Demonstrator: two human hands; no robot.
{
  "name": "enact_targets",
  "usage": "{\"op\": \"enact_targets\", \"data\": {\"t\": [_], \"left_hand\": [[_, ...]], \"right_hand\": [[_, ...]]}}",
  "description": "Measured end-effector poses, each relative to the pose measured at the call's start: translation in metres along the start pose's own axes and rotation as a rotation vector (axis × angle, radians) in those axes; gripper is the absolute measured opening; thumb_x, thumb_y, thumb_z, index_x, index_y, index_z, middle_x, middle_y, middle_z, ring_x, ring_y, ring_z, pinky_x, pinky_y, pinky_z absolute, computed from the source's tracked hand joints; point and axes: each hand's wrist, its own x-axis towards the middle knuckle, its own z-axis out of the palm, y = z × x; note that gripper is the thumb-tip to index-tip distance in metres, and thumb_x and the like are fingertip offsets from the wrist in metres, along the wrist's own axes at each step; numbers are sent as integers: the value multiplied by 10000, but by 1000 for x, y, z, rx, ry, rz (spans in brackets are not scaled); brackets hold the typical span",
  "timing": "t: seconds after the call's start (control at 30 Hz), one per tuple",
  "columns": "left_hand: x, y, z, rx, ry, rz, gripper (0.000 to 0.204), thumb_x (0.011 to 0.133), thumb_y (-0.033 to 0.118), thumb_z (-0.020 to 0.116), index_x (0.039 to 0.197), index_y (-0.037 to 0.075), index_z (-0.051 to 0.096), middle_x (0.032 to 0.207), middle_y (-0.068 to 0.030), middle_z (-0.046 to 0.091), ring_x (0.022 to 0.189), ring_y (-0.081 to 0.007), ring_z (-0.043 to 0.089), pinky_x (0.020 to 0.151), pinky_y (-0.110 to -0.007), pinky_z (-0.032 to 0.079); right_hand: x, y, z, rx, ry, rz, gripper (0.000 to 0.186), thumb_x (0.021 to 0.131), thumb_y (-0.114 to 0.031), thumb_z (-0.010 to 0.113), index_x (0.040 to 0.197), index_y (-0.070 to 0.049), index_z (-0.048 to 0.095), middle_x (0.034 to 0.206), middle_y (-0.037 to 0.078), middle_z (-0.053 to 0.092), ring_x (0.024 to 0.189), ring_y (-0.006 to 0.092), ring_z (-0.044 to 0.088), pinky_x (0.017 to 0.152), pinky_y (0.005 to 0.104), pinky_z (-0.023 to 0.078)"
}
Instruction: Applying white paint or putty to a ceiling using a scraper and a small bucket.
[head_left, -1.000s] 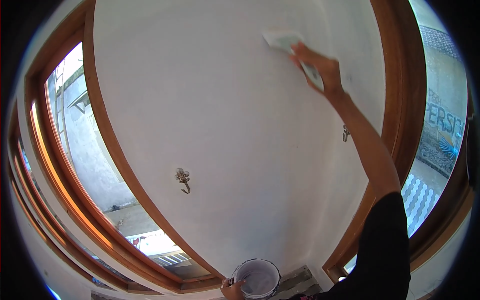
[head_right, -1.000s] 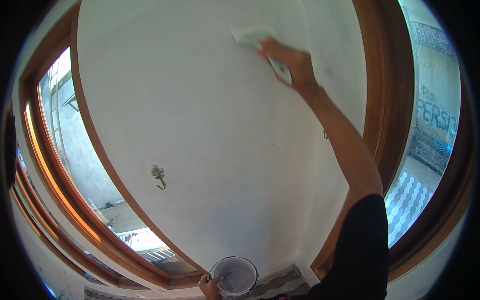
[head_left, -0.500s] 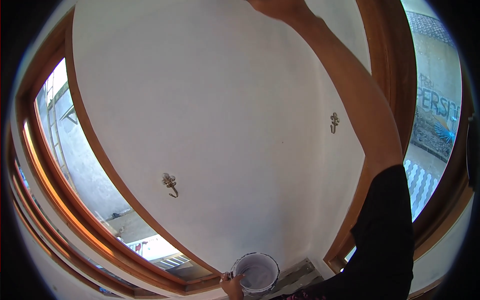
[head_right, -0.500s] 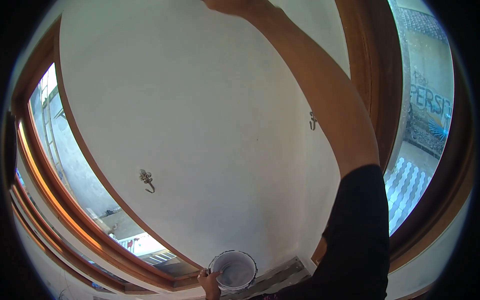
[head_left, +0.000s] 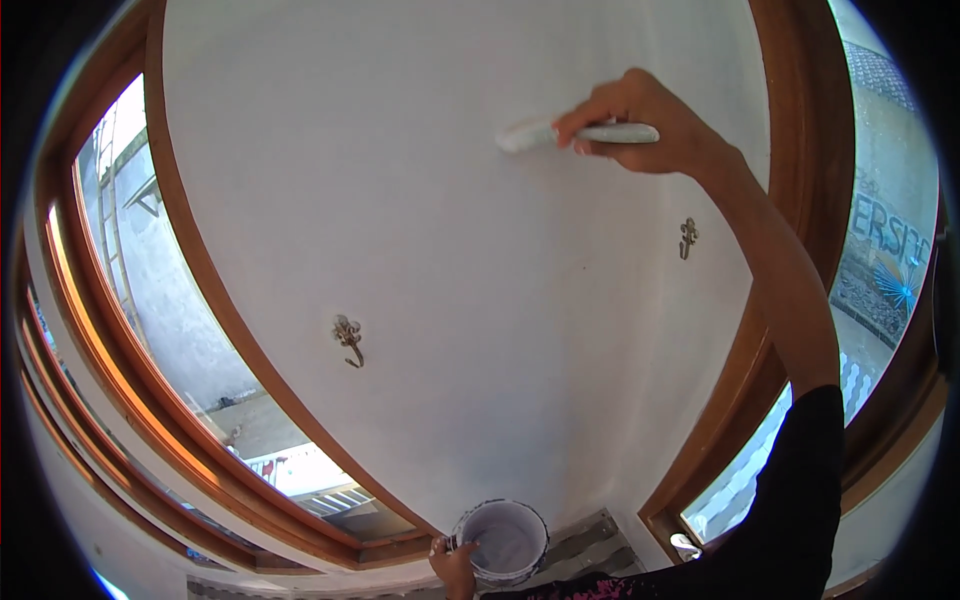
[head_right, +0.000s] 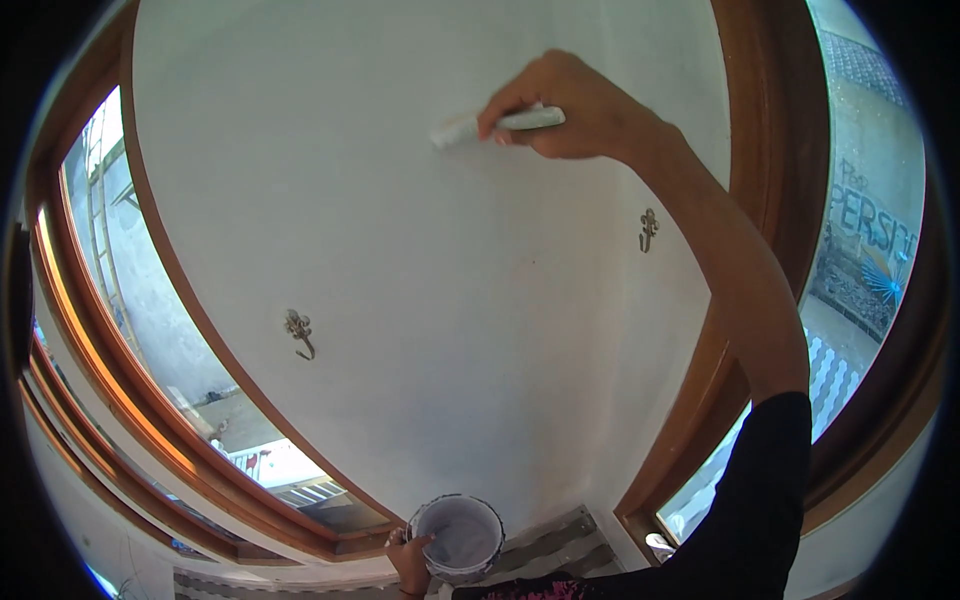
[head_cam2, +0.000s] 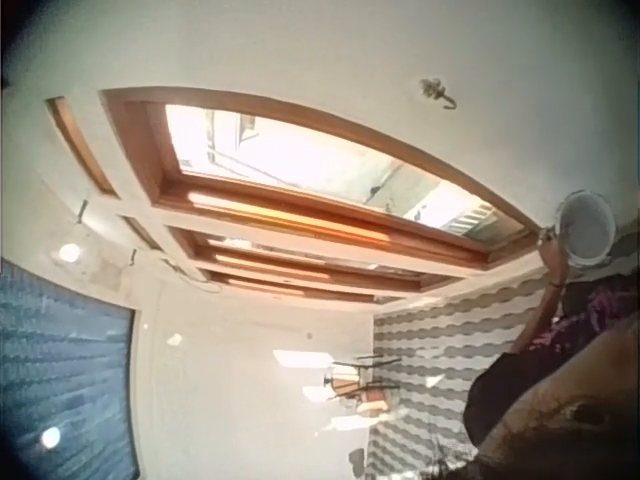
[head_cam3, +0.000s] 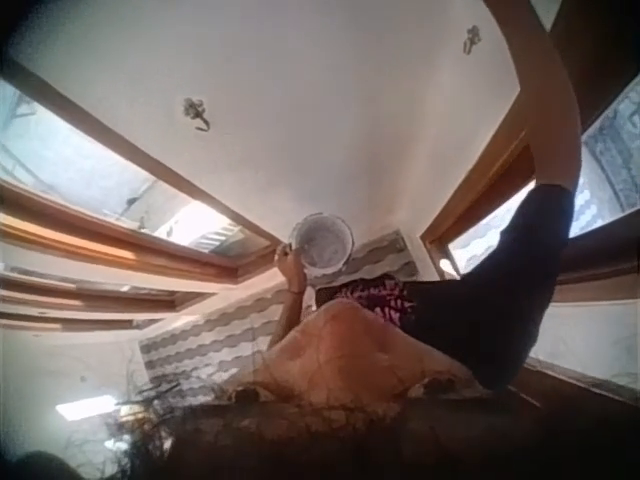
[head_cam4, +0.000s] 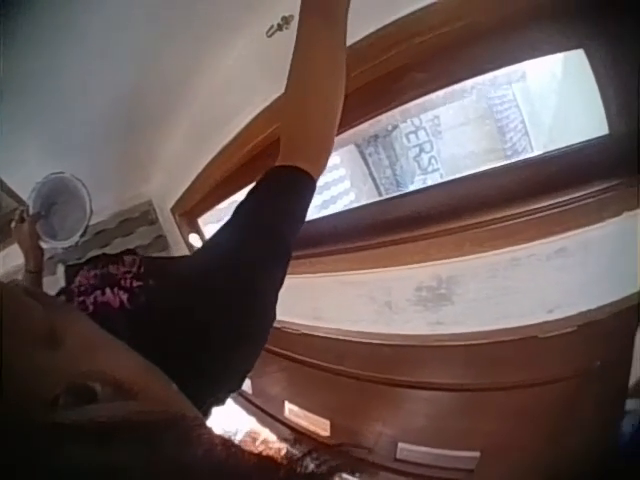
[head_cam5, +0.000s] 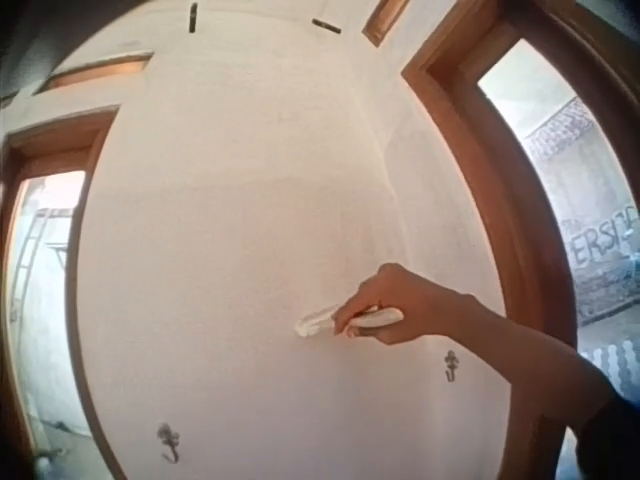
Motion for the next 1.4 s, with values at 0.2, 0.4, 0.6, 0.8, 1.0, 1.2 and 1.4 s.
{"op": "enact_targets", "data": {"t": [0.2, 0.4, 0.6, 0.8, 1.0, 1.2, 1.4], "left_hand": [[-5, 10, 3, 125, -83, 28, 326, 547, 20, 780, 682, -28, 488, 756, -61, 486, 679, -206, 485, 631, -329, 410], [-5, -8, -4, 43, -79, 12, 308, 593, -51, 742, 670, 57, 463, 694, 34, 459, 643, -104, 445, 583, -305, 373], [-19, 2, -3, 132, -12, 158, 251, 729, 123, 685, 715, -13, 474, 625, -75, 377, 633, -177, 354, 559, -399, 358], [-12, -20, -19, 134, 28, 151, 228, 742, 133, 684, 728, -32, 527, 618, -109, 436, 626, -190, 397, 564, -411, 377], [-5, 7, -16, -21, -37, -10, 281, 580, -89, 733, 725, 37, 528, 731, 16, 543, 676, -109, 519, 637, -285, 435], [-6, 12, 4, 25, -79, -74, 371, 550, -37, 779, 697, 47, 448, 736, 20, 425, 690, -113, 447, 646, -288, 392], [-10, -2, 4, -40, -48, -54, 267, 581, -90, 733, 744, 27, 557, 763, -20, 605, 707, -132, 567, 666, -291, 461]], "right_hand": [[-17, -11, 3, 213, -59, 430, 119, 845, -47, 757, 961, -66, 774, 866, 37, 749, 760, 116, 659, 680, 275, 530], [19, 28, -27, -101, 507, -102, 239, 937, 0, 655, 1151, -75, 731, 1082, 50, 752, 933, 117, 696, 845, 254, 560], [-3, 64, 17, -238, 492, -161, 342, 801, 60, 704, 1123, -54, 731, 1116, 97, 739, 1034, 231, 705, 925, 308, 551], [-102, 3, 101, -272, 492, 19, 369, 726, 77, 755, 1068, -62, 750, 1103, 109, 741, 1053, 257, 700, 868, 362, 592], [-81, 0, 53, 29, 397, 2, 302, 786, 29, 746, 1066, -84, 752, 1002, 78, 761, 864, 210, 722, 741, 302, 552], [49, 2, -21, -43, 661, -149, 218, 822, -2, 723, 1031, -52, 760, 992, 121, 756, 840, 207, 717, 769, 301, 558], [116, 35, -34, -199, 614, -172, 195, 819, -25, 703, 996, -56, 776, 918, 139, 758, 807, 235, 718, 756, 342, 553]]}}
